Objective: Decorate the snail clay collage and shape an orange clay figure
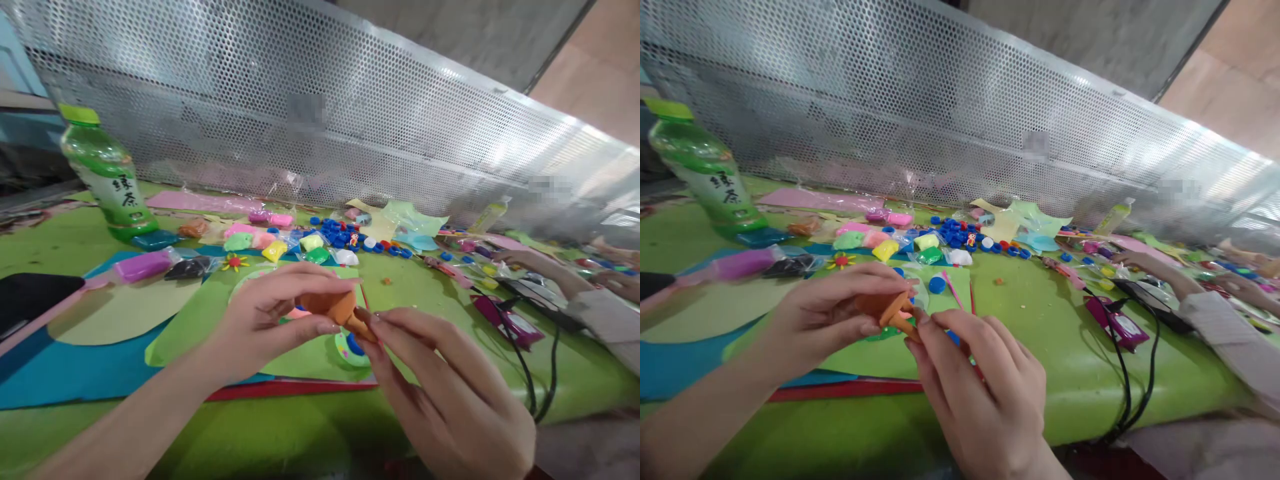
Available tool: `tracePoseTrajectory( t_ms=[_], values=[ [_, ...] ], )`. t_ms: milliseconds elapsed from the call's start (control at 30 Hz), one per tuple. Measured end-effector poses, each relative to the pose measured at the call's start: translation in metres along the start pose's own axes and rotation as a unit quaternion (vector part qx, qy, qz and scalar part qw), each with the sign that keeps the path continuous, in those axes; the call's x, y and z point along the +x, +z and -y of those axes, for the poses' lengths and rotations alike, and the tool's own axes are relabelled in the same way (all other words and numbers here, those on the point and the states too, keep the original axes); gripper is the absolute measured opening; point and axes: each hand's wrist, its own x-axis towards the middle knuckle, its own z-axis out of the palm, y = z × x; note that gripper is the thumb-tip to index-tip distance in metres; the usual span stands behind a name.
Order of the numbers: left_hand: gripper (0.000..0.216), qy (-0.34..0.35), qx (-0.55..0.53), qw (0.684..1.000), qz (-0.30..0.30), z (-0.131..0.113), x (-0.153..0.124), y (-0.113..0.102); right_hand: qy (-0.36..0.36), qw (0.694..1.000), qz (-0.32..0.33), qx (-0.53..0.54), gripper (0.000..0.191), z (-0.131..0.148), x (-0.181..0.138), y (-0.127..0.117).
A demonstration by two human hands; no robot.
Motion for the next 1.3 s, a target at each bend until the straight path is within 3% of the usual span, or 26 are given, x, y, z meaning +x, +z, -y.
tracePoseTrajectory(
  t_ms=[133,300,567,700,767,800,833,967,1100,1300],
  values=[
    [0.032,-0.040,-0.039,0.998,0.006,0.001,0.002,0.000,0.017,0.999,0.002,0.029,0.019,-0.004,-0.007,0.001],
    [0.032,-0.128,-0.128,0.982,0.061,0.001,-0.001,0.000,0.137,0.982,0.037,0.126,0.018,-0.015,-0.023,0.005],
    [0.030,-0.191,-0.077,0.971,0.120,-0.001,0.005,0.001,0.249,0.947,0.123,0.163,0.011,-0.033,-0.043,0.002],
    [0.029,-0.210,-0.078,0.968,0.114,0.001,0.005,0.002,0.315,0.925,0.185,0.105,0.017,-0.068,-0.052,0.008],
    [0.028,-0.221,-0.076,0.965,0.120,0.003,0.005,0.002,0.335,0.906,0.260,0.015,0.019,-0.091,-0.051,0.017],
    [0.027,-0.223,-0.073,0.964,0.122,0.004,0.005,0.002,0.337,0.884,0.322,-0.031,0.021,-0.103,-0.049,0.022],
    [0.027,-0.224,-0.068,0.964,0.124,0.005,0.006,0.001,0.336,0.876,0.344,-0.046,0.023,-0.114,-0.046,0.028],
    [0.025,-0.249,-0.020,0.959,0.131,0.011,0.010,0.000,0.312,0.863,0.388,-0.084,0.029,-0.146,-0.031,0.057],
    [0.029,-0.296,0.012,0.948,0.118,0.019,0.013,0.000,0.287,0.848,0.436,-0.096,0.027,-0.159,-0.027,0.080],
    [0.035,-0.352,0.037,0.928,0.119,0.027,0.015,-0.001,0.289,0.854,0.422,-0.094,0.020,-0.174,-0.040,0.084]
  ],
)
